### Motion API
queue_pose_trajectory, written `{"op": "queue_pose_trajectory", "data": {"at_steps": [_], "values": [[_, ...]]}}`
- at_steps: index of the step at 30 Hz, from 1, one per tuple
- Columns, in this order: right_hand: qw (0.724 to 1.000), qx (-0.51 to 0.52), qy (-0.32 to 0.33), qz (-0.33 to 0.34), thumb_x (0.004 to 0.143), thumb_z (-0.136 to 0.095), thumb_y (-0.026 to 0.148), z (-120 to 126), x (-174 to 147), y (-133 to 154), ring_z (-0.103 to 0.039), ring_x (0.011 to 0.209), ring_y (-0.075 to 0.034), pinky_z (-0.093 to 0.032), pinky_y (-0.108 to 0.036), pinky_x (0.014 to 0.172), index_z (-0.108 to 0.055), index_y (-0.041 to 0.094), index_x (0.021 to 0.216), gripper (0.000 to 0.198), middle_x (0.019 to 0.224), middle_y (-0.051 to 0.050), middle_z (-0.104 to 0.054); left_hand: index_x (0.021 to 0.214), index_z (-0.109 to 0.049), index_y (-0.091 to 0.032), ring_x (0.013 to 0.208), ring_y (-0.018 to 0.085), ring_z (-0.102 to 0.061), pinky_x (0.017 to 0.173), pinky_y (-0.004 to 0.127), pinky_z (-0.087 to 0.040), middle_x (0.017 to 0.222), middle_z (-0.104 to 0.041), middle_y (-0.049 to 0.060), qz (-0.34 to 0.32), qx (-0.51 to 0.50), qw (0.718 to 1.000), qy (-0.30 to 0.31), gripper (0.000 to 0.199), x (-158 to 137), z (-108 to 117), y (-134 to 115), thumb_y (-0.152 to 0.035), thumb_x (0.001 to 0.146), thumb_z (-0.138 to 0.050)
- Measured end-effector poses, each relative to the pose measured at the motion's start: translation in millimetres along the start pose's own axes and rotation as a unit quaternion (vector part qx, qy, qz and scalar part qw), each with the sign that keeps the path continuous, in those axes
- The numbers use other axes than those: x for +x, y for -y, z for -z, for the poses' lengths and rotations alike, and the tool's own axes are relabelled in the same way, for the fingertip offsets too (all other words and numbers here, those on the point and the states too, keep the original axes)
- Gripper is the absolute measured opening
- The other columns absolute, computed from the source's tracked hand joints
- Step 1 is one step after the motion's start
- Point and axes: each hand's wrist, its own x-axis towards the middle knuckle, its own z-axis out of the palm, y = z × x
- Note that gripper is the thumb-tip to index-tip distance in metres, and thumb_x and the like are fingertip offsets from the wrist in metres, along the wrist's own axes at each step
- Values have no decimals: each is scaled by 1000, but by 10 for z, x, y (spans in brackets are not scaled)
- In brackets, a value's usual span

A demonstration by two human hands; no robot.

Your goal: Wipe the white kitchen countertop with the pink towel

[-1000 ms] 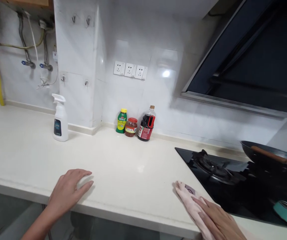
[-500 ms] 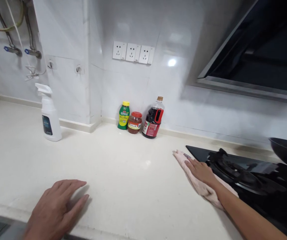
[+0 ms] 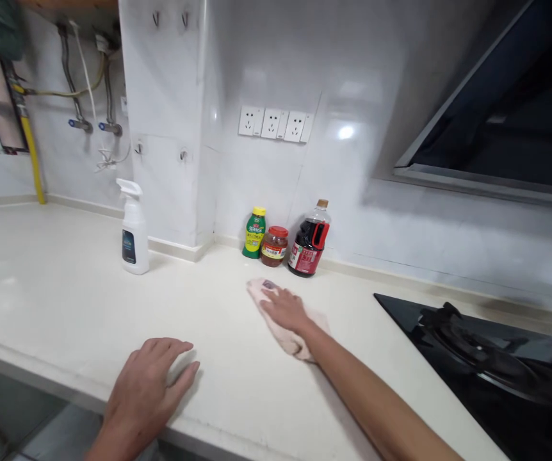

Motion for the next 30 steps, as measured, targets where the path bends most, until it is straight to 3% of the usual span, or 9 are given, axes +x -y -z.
{"op": "queue_pose_trajectory", "data": {"at_steps": [4,6,8,11,15,18,21,25,30], "values": [[989,37,19,141,107,-40,64,-24,-390,795,-17,149,-33,-15,-58,120,-38,40,157,55,164,-5,-23,104,-73,-28,101,25,-66,83,38,-49,108,-74,3,9,-4,1000,9,23,-11,52,-26,-40,93,-58],[979,53,23,194,106,-45,65,-32,-609,942,-17,150,-31,-15,-54,121,-40,41,155,55,164,-4,-23,105,-73,-28,104,25,-66,85,39,-49,110,-74,3,18,-3,1000,18,23,-19,67,-28,-38,92,-58],[973,64,21,219,106,-46,63,-37,-753,902,-20,149,-27,-18,-50,122,-43,42,153,52,163,-1,-26,106,-74,-28,106,25,-65,87,40,-48,111,-73,3,29,-3,999,31,24,-25,79,-25,-37,92,-57],[980,67,1,186,107,-44,56,-20,-804,522,-29,146,-23,-24,-44,121,-50,38,150,47,158,1,-36,107,-73,-27,109,26,-64,90,41,-47,115,-73,5,40,-3,998,52,25,-25,103,-33,-38,94,-55],[997,40,-48,40,109,-35,43,60,-862,-396,-35,143,-24,-26,-44,121,-54,21,147,49,153,-6,-44,107,-73,-27,111,26,-62,90,41,-46,116,-72,5,46,1,997,67,26,-13,145,-70,-39,95,-53],[994,9,-74,-74,107,-34,38,118,-1162,-1126,-39,141,-27,-29,-48,119,-54,16,146,49,149,-11,-48,107,-72,-26,112,26,-62,91,40,-45,116,-73,5,47,5,996,73,27,-8,164,-88,-39,95,-52],[985,-19,-86,-146,104,-30,37,116,-1660,-1638,-40,141,-28,-31,-49,118,-54,15,146,53,148,-11,-49,108,-72,-26,113,27,-62,90,40,-45,118,-73,5,45,10,996,75,28,-8,161,-85,-39,96,-50],[978,-45,-89,-184,99,-32,36,35,-2258,-1844,-37,142,-26,-29,-48,119,-54,19,146,55,150,-7,-48,109,-72,-25,114,27,-62,91,40,-44,119,-73,6,46,24,996,72,30,5,148,-102,-39,97,-49],[968,-52,-80,-234,102,-26,36,25,-2387,-1485,-41,138,-35,-33,-62,112,-51,13,147,56,148,-17,-47,110,-74,-24,112,30,-62,91,42,-45,117,-73,8,46,55,994,80,32,49,185,-203,-40,95,-50]]}}
